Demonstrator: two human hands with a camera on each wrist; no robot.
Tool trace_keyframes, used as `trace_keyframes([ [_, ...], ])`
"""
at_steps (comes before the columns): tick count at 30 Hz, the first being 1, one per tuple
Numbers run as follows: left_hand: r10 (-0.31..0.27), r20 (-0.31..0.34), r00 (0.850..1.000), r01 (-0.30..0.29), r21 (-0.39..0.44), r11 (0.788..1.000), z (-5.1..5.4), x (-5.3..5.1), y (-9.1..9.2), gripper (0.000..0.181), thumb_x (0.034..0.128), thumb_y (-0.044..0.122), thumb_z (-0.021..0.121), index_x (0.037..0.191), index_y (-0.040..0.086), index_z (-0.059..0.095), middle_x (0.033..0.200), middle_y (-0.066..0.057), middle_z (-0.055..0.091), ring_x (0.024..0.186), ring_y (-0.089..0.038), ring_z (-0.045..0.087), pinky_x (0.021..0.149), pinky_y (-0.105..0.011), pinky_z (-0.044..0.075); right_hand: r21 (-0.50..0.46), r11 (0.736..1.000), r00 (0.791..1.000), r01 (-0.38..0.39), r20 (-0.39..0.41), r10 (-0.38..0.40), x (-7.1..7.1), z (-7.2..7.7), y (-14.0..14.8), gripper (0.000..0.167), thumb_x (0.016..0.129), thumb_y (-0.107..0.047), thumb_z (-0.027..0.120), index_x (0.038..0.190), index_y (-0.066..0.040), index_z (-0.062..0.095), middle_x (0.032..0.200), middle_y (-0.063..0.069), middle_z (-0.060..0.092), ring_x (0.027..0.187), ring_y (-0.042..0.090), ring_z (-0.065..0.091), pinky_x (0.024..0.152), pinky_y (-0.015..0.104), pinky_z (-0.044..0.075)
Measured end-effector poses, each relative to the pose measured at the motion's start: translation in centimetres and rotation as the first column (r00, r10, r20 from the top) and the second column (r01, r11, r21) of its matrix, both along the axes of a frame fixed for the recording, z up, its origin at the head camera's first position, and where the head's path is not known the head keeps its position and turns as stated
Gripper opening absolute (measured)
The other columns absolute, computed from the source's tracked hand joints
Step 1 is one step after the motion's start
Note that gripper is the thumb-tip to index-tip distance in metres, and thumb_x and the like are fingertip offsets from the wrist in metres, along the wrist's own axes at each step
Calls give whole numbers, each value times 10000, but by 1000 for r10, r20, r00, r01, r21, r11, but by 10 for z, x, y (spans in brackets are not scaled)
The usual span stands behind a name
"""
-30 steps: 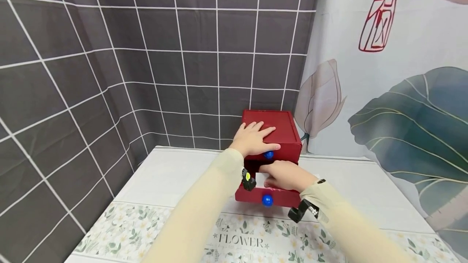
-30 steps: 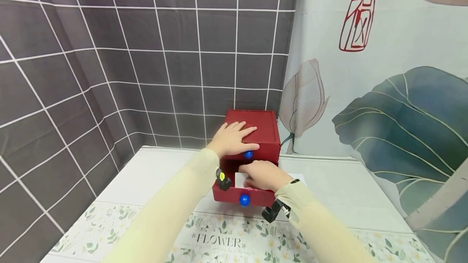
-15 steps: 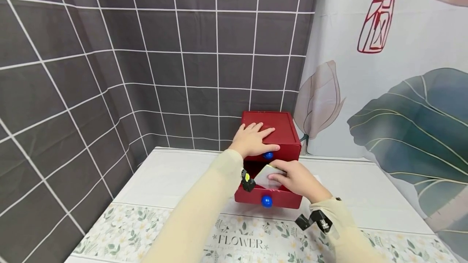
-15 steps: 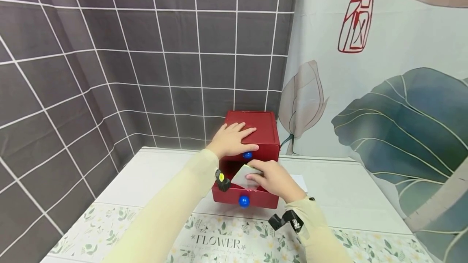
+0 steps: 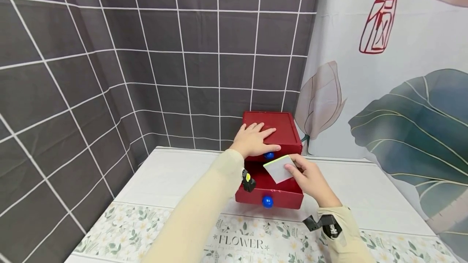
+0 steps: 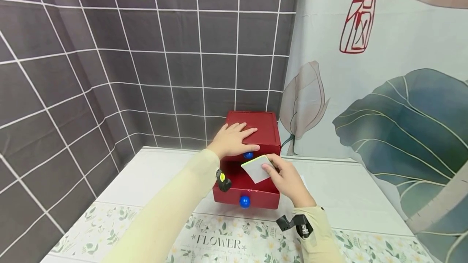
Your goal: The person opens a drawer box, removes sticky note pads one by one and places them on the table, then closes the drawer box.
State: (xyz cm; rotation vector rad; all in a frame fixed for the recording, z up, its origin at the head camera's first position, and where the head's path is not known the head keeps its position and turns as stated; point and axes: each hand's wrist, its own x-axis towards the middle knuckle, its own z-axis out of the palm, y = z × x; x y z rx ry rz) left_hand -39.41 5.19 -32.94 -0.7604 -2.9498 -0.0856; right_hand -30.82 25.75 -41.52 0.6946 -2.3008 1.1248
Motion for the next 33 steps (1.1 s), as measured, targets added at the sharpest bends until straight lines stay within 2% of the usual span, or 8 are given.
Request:
trace_keyframes([
  [6,-4,2,1000,4,2,1000,1,1,2,783,911,771,407,1594,411,280,1656,-11,285,1529,-261,217,1233,-543,120,-114,993,1000,-20,16,22,2,2,12,274,970,14,627,1243,-2,621,1004,156,736,767,67,671,630,264,593],
  [10,-5,4,1000,5,9,1000,2,1,1,785,909,765,419,1595,411,276,1656,-12,281,1526,-260,221,1234,-538,122,-213,976,999,-42,-18,40,0,4,22,269,961,80,603,1228,41,608,970,18,746,736,49,670,581,265,584],
  [14,-8,4,1000,8,12,1000,4,1,1,785,910,761,422,1596,410,272,1659,-14,275,1527,-260,216,1234,-535,121,-312,950,1000,-19,-17,15,-2,5,30,208,987,65,571,1194,75,583,914,-169,707,659,61,680,555,239,571],
  [17,-9,7,1000,9,9,1000,4,0,0,786,911,764,415,1597,411,267,1661,-13,269,1531,-259,208,1236,-534,114,-382,924,1000,31,17,-26,-3,3,35,184,1014,7,559,1189,63,562,895,-179,706,611,81,692,555,242,578],
  [20,-8,6,1000,8,10,1000,3,-1,-1,789,908,770,412,1597,413,267,1661,-12,269,1531,-259,208,1237,-530,111,-437,894,995,99,66,-78,-4,-1,39,176,1032,-68,561,1196,-4,566,896,-159,718,609,88,701,567,253,587],
  [23,-11,5,1000,11,14,1000,3,-2,0,790,906,773,412,1596,414,271,1659,-12,273,1530,-262,209,1236,-530,111,-493,854,986,166,112,-127,-6,-5,44,148,1043,-130,558,1177,-71,580,869,-146,726,592,78,685,558,239,579],
  [28,-17,6,1000,17,16,1000,2,-2,0,788,907,767,416,1596,412,271,1658,-14,273,1529,-263,209,1236,-532,112,-602,755,964,262,190,-183,-9,-13,51,128,1062,-188,524,1148,-117,586,822,-106,727,500,100,617,524,203,534],
  [33,-13,9,1000,13,17,1000,1,-2,-1,784,909,759,425,1596,411,273,1658,-11,273,1529,-261,209,1236,-531,113,-685,650,941,329,294,-166,-14,-25,58,150,1067,-206,512,1147,-100,582,786,-72,716,447,116,572,482,209,512],
])
